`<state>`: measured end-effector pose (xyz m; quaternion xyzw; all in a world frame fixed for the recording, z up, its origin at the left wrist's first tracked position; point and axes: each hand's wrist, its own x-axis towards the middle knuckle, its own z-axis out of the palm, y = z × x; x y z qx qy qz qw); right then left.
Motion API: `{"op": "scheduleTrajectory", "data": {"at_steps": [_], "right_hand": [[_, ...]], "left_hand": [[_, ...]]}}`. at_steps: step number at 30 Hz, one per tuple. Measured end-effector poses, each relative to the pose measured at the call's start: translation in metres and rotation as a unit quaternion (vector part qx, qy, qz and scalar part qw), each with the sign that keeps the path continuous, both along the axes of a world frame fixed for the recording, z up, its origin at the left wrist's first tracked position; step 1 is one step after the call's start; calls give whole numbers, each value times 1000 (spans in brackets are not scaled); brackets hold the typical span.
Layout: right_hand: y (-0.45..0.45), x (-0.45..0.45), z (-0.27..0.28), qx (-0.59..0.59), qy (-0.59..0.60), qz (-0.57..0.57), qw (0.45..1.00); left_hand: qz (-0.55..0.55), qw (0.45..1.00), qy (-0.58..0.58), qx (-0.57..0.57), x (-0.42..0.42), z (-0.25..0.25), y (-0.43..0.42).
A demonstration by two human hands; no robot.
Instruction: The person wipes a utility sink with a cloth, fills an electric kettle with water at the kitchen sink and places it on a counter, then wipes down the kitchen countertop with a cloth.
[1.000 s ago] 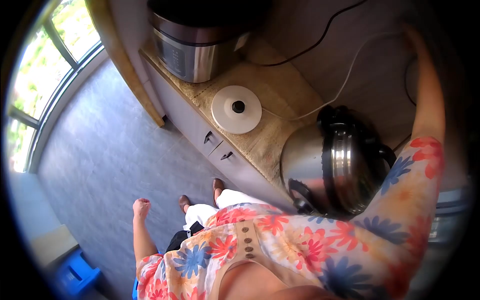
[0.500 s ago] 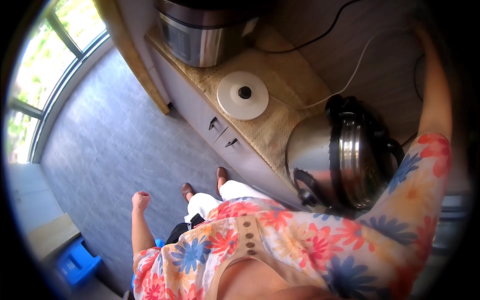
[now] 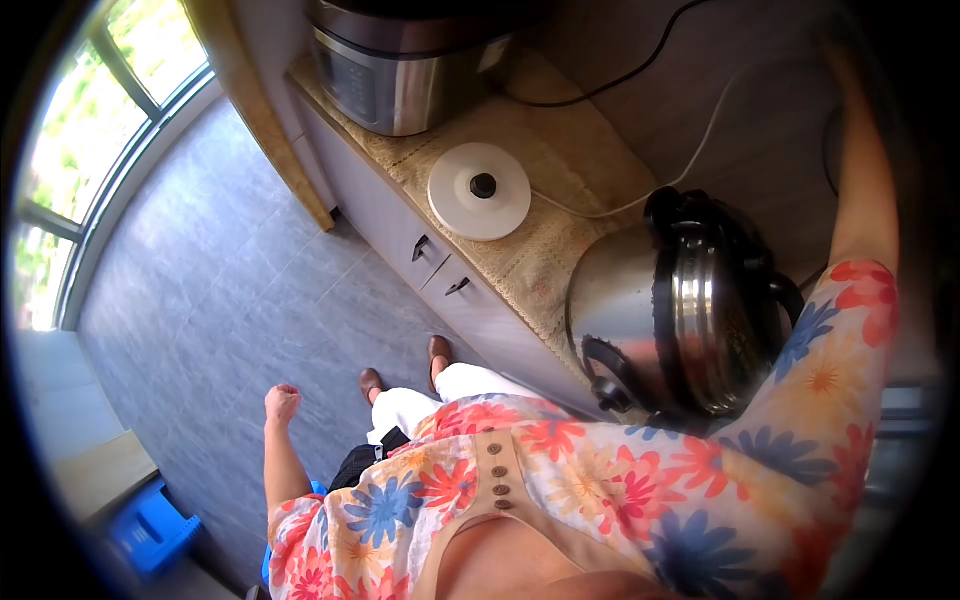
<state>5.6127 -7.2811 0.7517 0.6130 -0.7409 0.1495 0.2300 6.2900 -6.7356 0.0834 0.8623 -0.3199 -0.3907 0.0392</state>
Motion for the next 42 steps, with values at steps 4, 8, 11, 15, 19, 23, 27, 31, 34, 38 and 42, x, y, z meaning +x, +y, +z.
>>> {"op": "scheduleTrajectory", "data": {"at_steps": [4,8,11,15,19,23,27,31,34,38,42], "right_hand": [[47,52,-5,-3,16,18,1000],[124,118,-27,12,20,29,999],[179,162,-41,29,27,39,998],[240,191,-66,63,16,50,997],[284,164,-85,80,35,146,985],[357,146,-96,62,-34,105,992],[443,65,-131,-45,-4,331,943],[535,-40,-165,23,-31,296,955],[564,-149,-210,40,-104,267,957],[560,-250,-213,85,-169,240,952],[494,-300,-232,190,-255,204,926]], "left_hand": [[18,999,28,9,-4,-1,-14],[-66,997,26,-11,12,-13,-26],[-119,993,13,8,16,-6,-43],[-154,987,33,19,15,5,-54],[-179,984,9,22,-1,24,-57],[-222,975,-18,10,-19,19,-59],[-206,978,-29,34,-69,7,-47],[-150,988,-8,38,-189,36,-26],[-166,981,6,101,-268,28,3],[-250,949,12,194,-323,18,38],[-406,861,-50,303,-360,32,49]]}}
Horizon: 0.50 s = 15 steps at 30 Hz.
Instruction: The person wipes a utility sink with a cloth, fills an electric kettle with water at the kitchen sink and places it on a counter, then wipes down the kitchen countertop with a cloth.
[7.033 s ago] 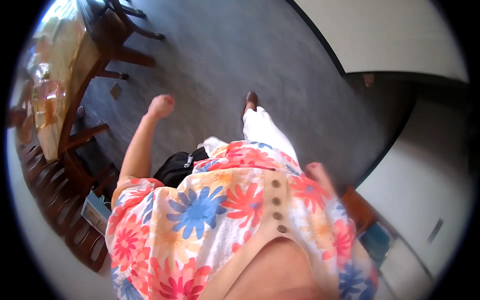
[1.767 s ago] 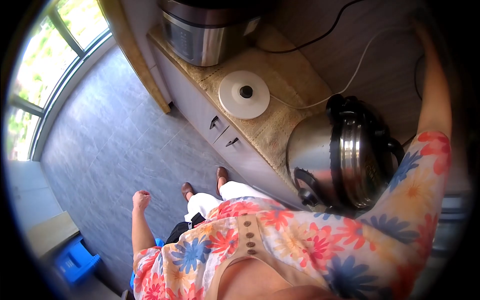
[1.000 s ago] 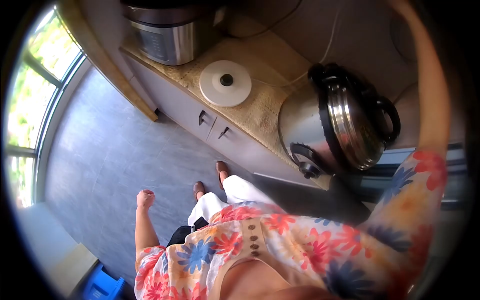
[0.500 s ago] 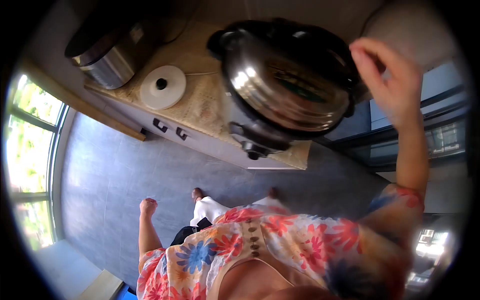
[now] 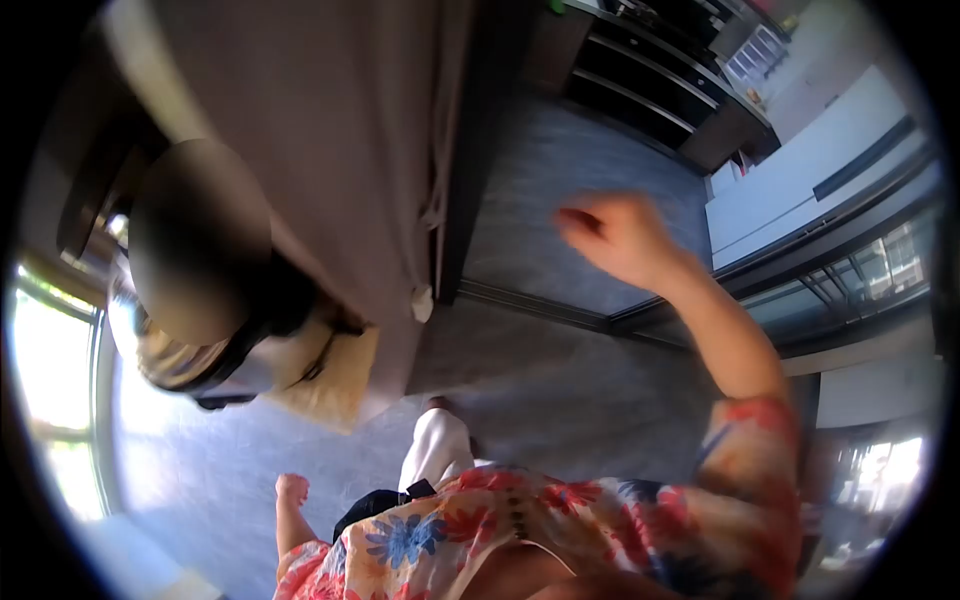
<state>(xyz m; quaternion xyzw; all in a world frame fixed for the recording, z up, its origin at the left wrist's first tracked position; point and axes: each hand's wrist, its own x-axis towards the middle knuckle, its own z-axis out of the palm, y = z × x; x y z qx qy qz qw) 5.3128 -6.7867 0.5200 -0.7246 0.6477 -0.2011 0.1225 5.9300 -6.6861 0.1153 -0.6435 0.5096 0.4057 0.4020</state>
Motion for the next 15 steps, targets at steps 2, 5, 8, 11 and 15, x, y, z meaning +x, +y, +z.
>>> {"op": "scheduleTrajectory", "data": {"at_steps": [2,5,8,11,15], "right_hand": [[-44,-12,-16,-41,-11,42,998],[-85,-55,-62,-37,62,101,992],[-79,-119,-106,65,115,115,984],[-43,-222,-160,169,85,43,981],[11,-347,-204,322,114,-96,935]], "left_hand": [[105,994,-18,-1,-25,0,5],[247,969,-11,-24,-78,7,5],[247,967,4,63,-123,-1,-8],[291,956,14,15,-203,33,-32],[532,845,-23,44,-246,4,-30]]}}
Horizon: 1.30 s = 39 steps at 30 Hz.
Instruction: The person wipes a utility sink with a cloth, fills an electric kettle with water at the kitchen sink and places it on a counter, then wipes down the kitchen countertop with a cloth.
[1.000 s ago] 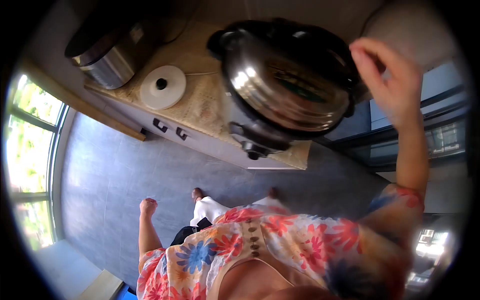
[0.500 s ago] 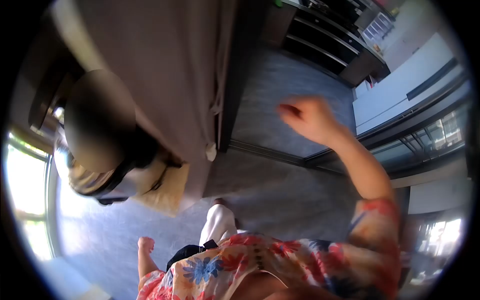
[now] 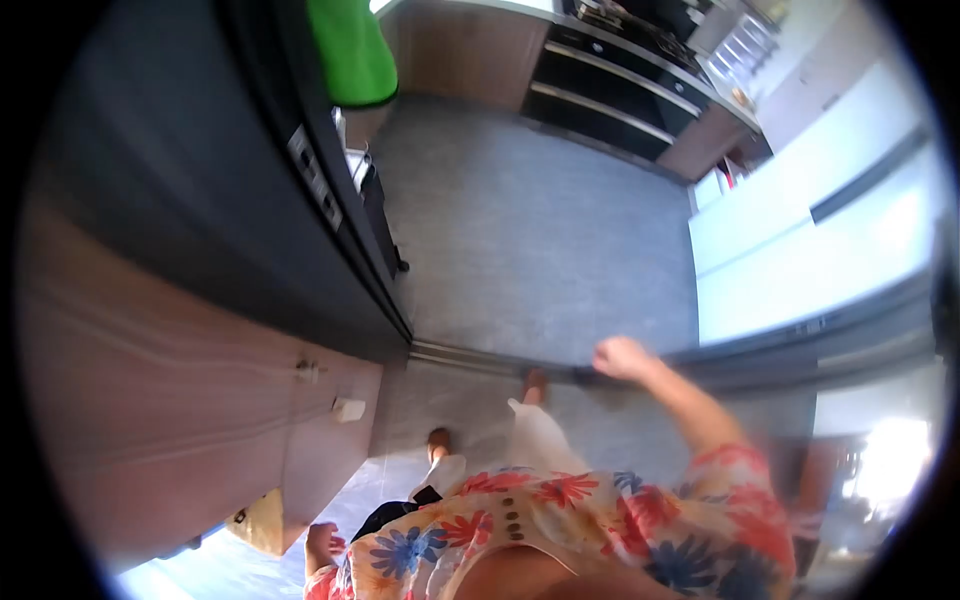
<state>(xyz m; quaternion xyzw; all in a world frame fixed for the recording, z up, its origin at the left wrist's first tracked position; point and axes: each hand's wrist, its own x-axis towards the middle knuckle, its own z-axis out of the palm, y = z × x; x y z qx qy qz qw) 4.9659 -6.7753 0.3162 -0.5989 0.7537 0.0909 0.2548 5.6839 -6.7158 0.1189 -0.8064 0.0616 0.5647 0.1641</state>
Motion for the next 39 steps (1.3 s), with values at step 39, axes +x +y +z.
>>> {"op": "scheduleTrajectory", "data": {"at_steps": [39], "right_hand": [[-598,-531,-96,142,-145,-406,891]], "left_hand": [[-491,765,110,-402,-669,95,-838]]}}
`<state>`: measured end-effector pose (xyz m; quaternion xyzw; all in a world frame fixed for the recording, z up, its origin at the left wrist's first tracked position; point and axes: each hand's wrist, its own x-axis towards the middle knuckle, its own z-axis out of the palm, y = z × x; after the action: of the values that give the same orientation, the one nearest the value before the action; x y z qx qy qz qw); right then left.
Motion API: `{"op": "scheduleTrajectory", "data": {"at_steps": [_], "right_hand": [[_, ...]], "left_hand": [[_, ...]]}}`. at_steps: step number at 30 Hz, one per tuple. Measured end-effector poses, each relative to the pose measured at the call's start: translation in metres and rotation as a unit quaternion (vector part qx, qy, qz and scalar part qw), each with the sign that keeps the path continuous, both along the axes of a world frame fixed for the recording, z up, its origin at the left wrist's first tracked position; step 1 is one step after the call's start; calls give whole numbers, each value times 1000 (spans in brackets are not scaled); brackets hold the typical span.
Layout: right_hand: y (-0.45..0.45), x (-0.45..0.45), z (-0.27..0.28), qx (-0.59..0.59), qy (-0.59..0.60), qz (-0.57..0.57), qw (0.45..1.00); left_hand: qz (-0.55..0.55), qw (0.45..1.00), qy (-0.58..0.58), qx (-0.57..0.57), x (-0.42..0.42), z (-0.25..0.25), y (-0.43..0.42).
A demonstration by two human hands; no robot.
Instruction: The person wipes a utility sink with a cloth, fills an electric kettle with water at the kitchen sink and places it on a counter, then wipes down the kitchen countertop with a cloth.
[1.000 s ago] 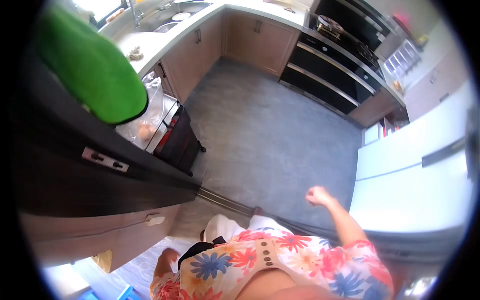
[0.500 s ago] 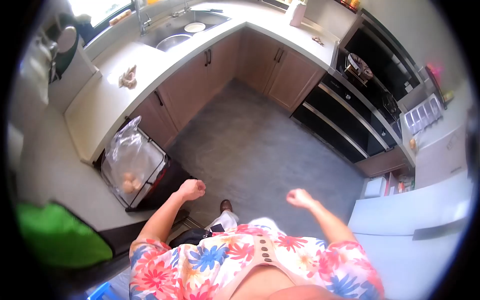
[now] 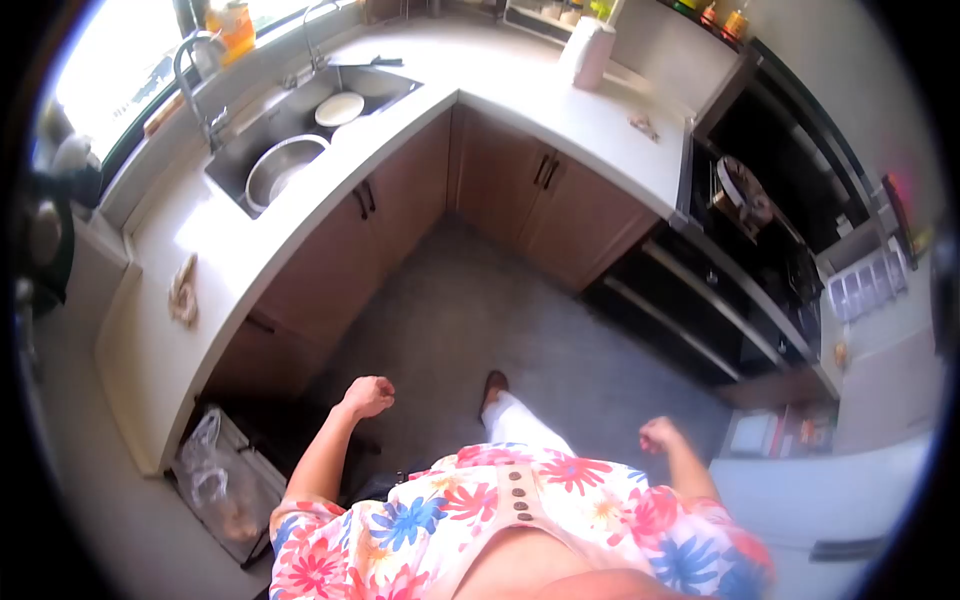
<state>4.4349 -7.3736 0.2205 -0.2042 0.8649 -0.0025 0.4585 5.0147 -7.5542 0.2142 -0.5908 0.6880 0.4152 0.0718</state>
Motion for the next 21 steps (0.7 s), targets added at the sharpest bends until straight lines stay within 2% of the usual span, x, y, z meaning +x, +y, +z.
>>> {"op": "scheduleTrajectory", "data": {"at_steps": [2,3,6,9,10,11,13,16,18,19,21], "right_hand": [[-106,-17,10,-31,-2,123,992],[-162,-15,23,-91,-4,135,987],[-332,-4,68,-307,-95,75,944],[-485,6,135,-407,-185,109,888],[-530,10,148,-466,-195,86,859],[-575,9,160,-468,-151,91,866],[-649,6,178,-516,-138,82,842],[-730,6,202,-564,-125,39,815],[-778,-4,209,-558,-91,15,825],[-796,-9,206,-553,-78,-1,830],[-823,-17,208,-572,-115,-32,812]], "left_hand": [[67,998,8,0,-9,0,-38],[87,996,13,-1,-14,3,-54],[137,990,28,4,-31,22,-97],[152,988,19,17,-37,28,-129],[146,989,11,18,-32,23,-139],[140,990,4,20,-30,20,-153],[148,988,0,47,-27,21,-186],[137,991,2,-4,-23,28,-252],[161,986,17,-33,-29,32,-294],[137,989,18,-55,-31,33,-314],[124,991,30,-48,-42,48,-348]]}}
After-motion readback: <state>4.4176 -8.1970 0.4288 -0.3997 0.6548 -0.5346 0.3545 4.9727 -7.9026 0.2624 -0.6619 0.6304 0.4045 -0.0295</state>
